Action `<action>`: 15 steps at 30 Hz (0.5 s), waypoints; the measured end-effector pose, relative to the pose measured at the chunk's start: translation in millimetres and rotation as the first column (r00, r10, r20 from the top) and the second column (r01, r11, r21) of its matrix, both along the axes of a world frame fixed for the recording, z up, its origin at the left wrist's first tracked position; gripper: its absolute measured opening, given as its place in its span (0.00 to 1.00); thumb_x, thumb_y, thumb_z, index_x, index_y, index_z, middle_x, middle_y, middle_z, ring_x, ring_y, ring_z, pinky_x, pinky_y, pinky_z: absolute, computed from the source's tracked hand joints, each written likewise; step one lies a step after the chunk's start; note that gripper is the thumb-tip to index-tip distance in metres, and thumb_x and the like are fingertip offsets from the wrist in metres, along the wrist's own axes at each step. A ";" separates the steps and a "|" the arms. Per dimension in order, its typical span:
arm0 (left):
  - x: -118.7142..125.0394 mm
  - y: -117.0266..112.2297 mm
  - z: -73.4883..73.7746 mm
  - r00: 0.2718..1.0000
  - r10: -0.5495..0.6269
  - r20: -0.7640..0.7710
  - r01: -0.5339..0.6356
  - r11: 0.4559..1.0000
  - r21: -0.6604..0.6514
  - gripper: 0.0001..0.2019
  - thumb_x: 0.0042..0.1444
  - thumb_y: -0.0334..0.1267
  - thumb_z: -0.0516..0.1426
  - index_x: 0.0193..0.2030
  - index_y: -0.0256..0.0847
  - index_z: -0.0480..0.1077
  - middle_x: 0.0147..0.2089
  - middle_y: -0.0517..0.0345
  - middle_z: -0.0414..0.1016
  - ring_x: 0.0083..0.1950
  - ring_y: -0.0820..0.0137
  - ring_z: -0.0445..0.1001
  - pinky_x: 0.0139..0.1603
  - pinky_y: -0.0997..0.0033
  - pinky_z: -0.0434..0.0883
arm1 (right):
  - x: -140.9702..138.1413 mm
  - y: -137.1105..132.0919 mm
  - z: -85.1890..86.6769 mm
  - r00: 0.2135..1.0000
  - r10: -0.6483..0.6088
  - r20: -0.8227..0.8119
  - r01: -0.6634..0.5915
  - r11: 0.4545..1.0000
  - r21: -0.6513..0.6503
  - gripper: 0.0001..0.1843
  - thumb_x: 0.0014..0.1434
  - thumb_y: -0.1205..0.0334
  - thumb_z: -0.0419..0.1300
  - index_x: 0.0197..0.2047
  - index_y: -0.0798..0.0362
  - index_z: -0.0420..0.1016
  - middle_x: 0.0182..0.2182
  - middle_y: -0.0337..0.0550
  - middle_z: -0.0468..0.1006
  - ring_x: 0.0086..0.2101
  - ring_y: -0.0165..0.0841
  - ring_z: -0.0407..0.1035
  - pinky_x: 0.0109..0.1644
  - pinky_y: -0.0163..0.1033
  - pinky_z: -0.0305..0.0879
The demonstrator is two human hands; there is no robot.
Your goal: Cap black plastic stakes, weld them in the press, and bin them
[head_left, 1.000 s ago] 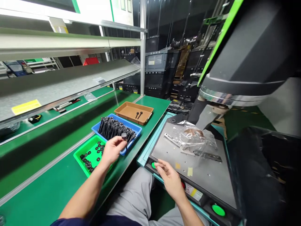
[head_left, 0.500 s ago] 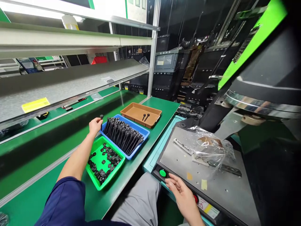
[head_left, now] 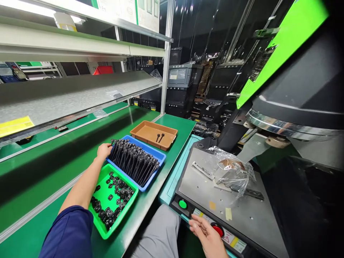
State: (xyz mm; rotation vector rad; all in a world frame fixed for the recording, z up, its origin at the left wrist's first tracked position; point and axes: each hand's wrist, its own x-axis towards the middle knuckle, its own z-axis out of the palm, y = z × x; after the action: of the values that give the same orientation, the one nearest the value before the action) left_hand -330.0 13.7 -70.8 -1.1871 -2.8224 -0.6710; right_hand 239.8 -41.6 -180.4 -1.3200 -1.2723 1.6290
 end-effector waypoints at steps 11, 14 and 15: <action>33.1 -15.4 25.4 0.998 -0.046 0.031 0.047 0.999 -0.027 0.18 0.60 0.43 0.56 0.54 0.37 0.67 0.54 0.50 0.70 0.50 0.62 0.72 0.49 0.55 0.72 | 31.1 -9.6 -15.9 0.981 -0.192 0.016 0.192 0.981 -0.031 0.29 0.39 0.40 0.68 0.38 0.53 0.78 0.33 0.49 0.82 0.35 0.44 0.77 0.42 0.43 0.75; 53.7 -30.3 33.3 0.999 -0.018 0.039 0.016 0.999 0.035 0.19 0.60 0.43 0.56 0.55 0.35 0.66 0.54 0.50 0.69 0.50 0.60 0.72 0.49 0.54 0.72 | 42.7 -13.9 3.0 0.980 -0.190 0.058 0.193 0.980 -0.047 0.28 0.35 0.41 0.69 0.36 0.52 0.78 0.32 0.49 0.82 0.34 0.45 0.78 0.41 0.44 0.75; 60.8 -34.5 36.2 0.999 -0.010 0.041 0.008 0.998 0.055 0.19 0.60 0.43 0.56 0.55 0.35 0.66 0.54 0.50 0.69 0.50 0.61 0.72 0.49 0.54 0.72 | 49.6 -16.9 8.9 0.977 -0.195 0.084 0.199 0.979 -0.048 0.29 0.34 0.40 0.69 0.35 0.52 0.78 0.31 0.49 0.82 0.34 0.46 0.78 0.40 0.43 0.76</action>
State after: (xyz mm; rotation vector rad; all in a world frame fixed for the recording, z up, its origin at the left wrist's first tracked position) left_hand -269.3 -20.8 -34.6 -1.1921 -2.8137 -0.7763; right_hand 289.5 -58.5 -171.5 -1.5083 -1.1083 1.4963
